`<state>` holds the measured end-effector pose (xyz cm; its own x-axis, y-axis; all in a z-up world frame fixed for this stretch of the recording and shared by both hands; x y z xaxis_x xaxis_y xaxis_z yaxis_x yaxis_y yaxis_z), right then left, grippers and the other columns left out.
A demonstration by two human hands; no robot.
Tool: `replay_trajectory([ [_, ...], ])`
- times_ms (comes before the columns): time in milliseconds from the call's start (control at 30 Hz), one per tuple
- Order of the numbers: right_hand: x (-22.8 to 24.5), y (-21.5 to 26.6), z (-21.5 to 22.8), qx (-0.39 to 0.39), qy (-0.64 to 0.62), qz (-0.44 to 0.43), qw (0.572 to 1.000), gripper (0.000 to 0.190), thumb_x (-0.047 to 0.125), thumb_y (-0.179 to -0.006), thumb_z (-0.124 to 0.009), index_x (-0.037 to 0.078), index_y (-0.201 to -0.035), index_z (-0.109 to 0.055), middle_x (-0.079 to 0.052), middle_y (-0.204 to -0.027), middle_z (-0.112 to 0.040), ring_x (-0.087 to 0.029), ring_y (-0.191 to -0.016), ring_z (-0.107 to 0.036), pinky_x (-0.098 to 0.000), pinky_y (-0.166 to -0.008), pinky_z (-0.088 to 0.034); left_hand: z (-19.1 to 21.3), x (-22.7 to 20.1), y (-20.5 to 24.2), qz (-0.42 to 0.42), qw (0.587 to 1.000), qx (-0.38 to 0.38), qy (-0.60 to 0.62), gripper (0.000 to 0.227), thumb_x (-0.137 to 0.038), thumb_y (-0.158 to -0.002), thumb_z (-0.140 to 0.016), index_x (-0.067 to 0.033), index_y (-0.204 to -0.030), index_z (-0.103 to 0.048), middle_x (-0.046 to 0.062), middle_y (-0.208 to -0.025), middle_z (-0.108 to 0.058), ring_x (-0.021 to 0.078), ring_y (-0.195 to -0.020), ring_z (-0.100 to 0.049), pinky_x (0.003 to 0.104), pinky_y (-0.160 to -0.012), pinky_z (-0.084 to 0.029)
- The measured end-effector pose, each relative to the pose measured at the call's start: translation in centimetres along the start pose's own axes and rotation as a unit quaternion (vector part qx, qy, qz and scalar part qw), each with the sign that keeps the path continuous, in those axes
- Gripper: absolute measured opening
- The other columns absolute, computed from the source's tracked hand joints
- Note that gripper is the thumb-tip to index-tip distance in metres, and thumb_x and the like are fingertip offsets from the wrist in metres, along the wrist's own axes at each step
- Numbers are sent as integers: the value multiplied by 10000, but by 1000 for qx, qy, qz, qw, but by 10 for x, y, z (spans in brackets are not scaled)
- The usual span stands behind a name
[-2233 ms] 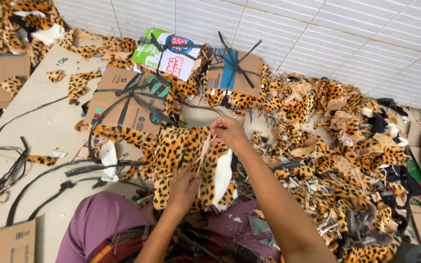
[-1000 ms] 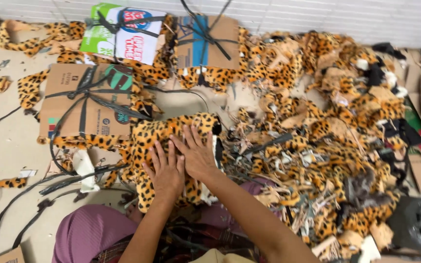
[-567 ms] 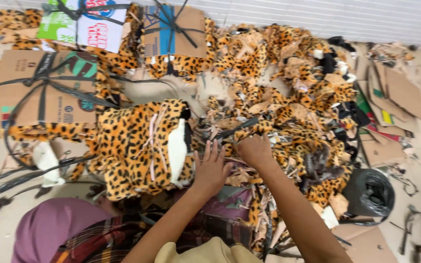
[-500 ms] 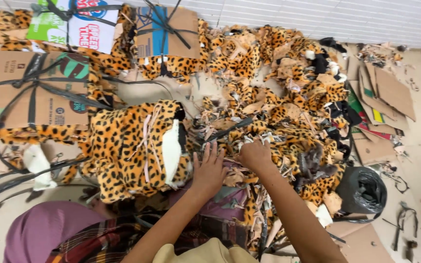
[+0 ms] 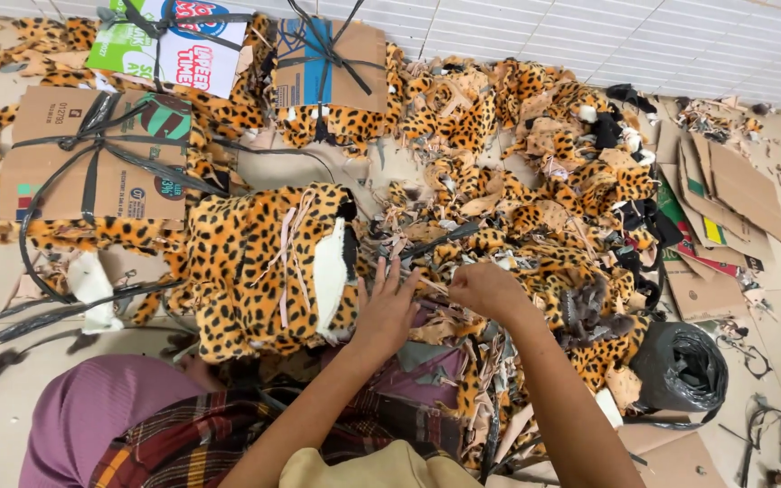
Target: Assembling leopard-print fabric scraps onto a cardboard template to create a product.
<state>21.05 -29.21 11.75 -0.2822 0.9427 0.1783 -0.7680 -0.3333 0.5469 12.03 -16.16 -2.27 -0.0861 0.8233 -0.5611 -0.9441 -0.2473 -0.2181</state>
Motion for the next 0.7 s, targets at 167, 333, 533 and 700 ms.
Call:
replay_trajectory([
  [167,-5,10,5,35,-154,8,987,343,369,-858,-675,91,-1018,-795,-171,-971,-770,-382,-1026,-702,-489,-887,-520,10,6,-6,-36,980,166,108,347,-368,-1037,-539,-308,-1378,-564,30,-1672,-230,319,-1561,-21,708,-1181,-2],
  [333,18,35,19,27,-285,58,956,425,275,-960,-586,-1,-1259,-706,-287,-1217,-710,-470,-1217,-616,-541,-1015,-474,25,8,-15,-28,972,183,147,236,-414,-1041,-501,-339,-1166,-687,-23,-1615,-373,308,-1560,-93,662,-1201,-20],
  [533,-19,-1,-19,26,-99,72,992,260,148,-929,-631,109,-1139,-780,-152,-1089,-771,-393,-1119,-683,-470,-931,-537,78,11,-27,33,959,168,224,236,-325,-1079,-452,-231,-1078,-669,65,-1565,-462,400,-1528,-181,642,-1209,-82],
  [700,-5,13,-47,19,53,197,979,154,159,-798,-769,207,-932,-825,-77,-891,-747,-365,-1000,-710,-446,-870,-572,56,35,-17,87,953,190,221,244,-371,-1077,-444,-322,-1174,-662,-8,-1563,-460,339,-1535,-184,614,-1221,-85],
])
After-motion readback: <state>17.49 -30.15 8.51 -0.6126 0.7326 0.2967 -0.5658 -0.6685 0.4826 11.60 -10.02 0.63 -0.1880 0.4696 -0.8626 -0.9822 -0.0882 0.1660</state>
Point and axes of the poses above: each hand's wrist, its own y-axis away from the middle knuckle, its own z-axis out of the back of the hand, x = y × z, the point moved 2 cm from there along -y, towards the middle knuckle
